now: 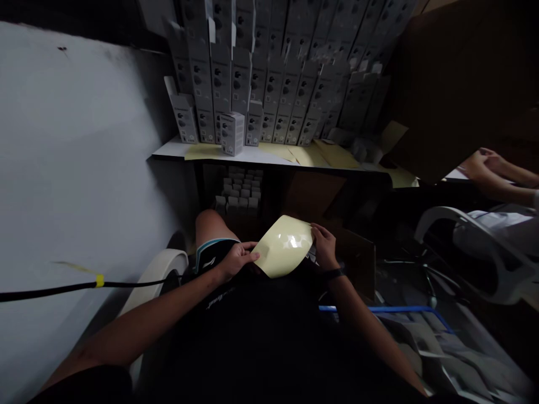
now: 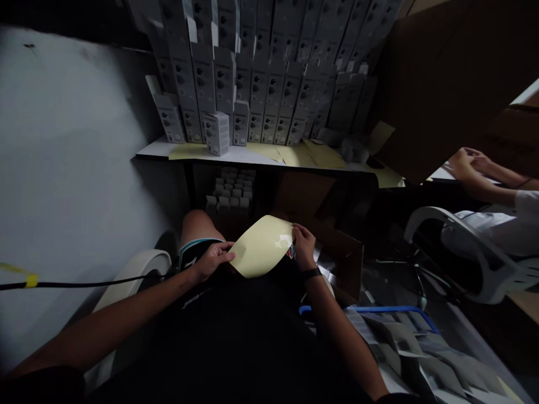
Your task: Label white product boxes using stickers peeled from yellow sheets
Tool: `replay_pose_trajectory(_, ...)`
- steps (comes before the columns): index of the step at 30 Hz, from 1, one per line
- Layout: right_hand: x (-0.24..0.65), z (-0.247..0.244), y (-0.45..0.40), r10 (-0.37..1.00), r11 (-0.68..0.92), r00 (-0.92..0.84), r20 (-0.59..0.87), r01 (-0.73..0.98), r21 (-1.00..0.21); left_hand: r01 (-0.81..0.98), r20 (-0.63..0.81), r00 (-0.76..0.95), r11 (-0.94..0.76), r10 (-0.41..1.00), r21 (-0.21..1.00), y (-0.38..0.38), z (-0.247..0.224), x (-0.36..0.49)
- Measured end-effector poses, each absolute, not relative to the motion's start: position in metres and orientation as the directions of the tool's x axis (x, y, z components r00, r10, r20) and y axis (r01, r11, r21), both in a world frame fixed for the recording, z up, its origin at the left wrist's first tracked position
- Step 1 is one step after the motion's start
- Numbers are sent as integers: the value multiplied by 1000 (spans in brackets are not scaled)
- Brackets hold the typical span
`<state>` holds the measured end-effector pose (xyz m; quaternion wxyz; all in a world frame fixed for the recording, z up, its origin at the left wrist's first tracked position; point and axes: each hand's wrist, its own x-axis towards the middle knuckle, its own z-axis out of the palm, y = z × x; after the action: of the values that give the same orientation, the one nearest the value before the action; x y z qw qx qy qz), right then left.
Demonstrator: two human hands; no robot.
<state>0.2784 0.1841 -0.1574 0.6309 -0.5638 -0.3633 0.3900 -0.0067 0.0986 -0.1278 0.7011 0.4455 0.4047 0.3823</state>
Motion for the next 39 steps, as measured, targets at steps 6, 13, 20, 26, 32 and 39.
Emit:
replay_pose_trajectory(6,277,-158,183,911,47,411,9,-82,-996,-223,-243,374,341,895,913,99,-129,-7)
replay_pose_trajectory(13,276,-155,181,916,31,400,-4,-81,-996,-273,-255,351,359,901,892,101,-126,-7)
replay_pose_trajectory(20,276,-157,183,921,38,390,2,-86,-996,-278,-254,345,357,903,892,101,-127,-8)
replay_pose_trajectory(26,274,-153,181,923,37,385,-11,-116,-993,-251,-259,345,355,902,901,103,-128,-8)
replay_pose_trajectory(32,268,-145,174,959,-57,255,-121,-244,-968,-193,-249,321,321,914,927,105,-132,-8)
replay_pose_trajectory(39,239,-141,150,966,-259,-106,-236,-383,-887,-134,-188,169,212,967,968,108,-137,-8)
